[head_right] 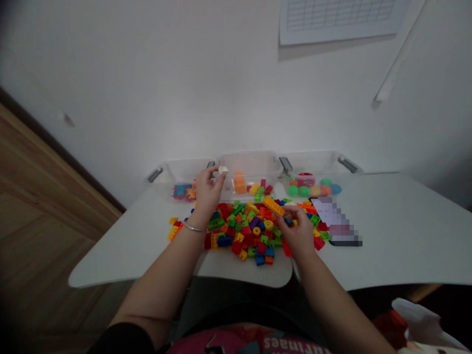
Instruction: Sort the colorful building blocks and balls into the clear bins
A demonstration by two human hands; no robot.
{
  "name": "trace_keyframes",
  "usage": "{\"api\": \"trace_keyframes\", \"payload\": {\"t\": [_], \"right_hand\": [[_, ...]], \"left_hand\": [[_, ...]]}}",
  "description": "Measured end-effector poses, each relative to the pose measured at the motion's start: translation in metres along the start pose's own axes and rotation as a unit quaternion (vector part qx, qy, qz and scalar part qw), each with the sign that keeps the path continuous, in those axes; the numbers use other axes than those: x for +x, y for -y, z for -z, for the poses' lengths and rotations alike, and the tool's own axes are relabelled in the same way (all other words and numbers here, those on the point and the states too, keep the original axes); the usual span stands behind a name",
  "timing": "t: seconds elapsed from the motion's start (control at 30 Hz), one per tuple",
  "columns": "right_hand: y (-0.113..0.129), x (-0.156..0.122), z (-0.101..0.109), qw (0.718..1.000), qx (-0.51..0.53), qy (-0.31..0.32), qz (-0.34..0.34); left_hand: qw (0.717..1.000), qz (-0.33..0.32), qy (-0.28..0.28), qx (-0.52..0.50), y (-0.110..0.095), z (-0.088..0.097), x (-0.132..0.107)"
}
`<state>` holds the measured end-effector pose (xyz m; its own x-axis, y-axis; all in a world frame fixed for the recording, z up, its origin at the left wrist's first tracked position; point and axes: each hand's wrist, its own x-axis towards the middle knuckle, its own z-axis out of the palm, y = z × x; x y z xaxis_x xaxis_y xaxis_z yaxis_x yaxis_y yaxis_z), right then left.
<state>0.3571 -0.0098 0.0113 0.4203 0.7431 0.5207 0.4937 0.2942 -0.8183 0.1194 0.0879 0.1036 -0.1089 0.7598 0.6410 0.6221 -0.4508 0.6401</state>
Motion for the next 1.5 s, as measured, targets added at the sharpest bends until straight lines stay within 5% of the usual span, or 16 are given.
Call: {"api": "trace_keyframes", "payload": {"t": [0.1,0.37,0.63,0.8,1.07,1.2,1.5], "right_hand": [[-0.003,0.002,0.000,1.000,0.008,0.001,-0.007],[-0.001,0.003,-0.001,1.000,0.008,0.005,-0.003],[0.004,0.002,-0.003,0.999,0.021,0.030,-0.019],[0.005,0.003,-0.002,0.999,0.017,0.026,-0.016],[0.000,0.001,-0.004,1.000,0.012,0.026,-0.011],[0.004,0.001,-0.004,1.000,-0.016,0.014,0.007],[0.017,0.011,0.000,1.000,-0.008,-0.006,-0.011]], "left_hand": [[0.994,0.004,0.010,0.111,0.003,0.000,0.016],[0.975,0.073,0.011,0.211,-0.007,-0.012,0.024],[0.982,-0.068,0.044,0.168,-0.011,0.001,0.017],[0.982,-0.101,0.065,0.145,-0.024,0.017,-0.015],[0.959,-0.110,0.182,0.186,-0.043,0.025,-0.112],[0.949,-0.148,0.191,0.203,-0.038,0.022,-0.151],[0.940,-0.182,0.177,0.228,-0.017,0.016,-0.168]]}}
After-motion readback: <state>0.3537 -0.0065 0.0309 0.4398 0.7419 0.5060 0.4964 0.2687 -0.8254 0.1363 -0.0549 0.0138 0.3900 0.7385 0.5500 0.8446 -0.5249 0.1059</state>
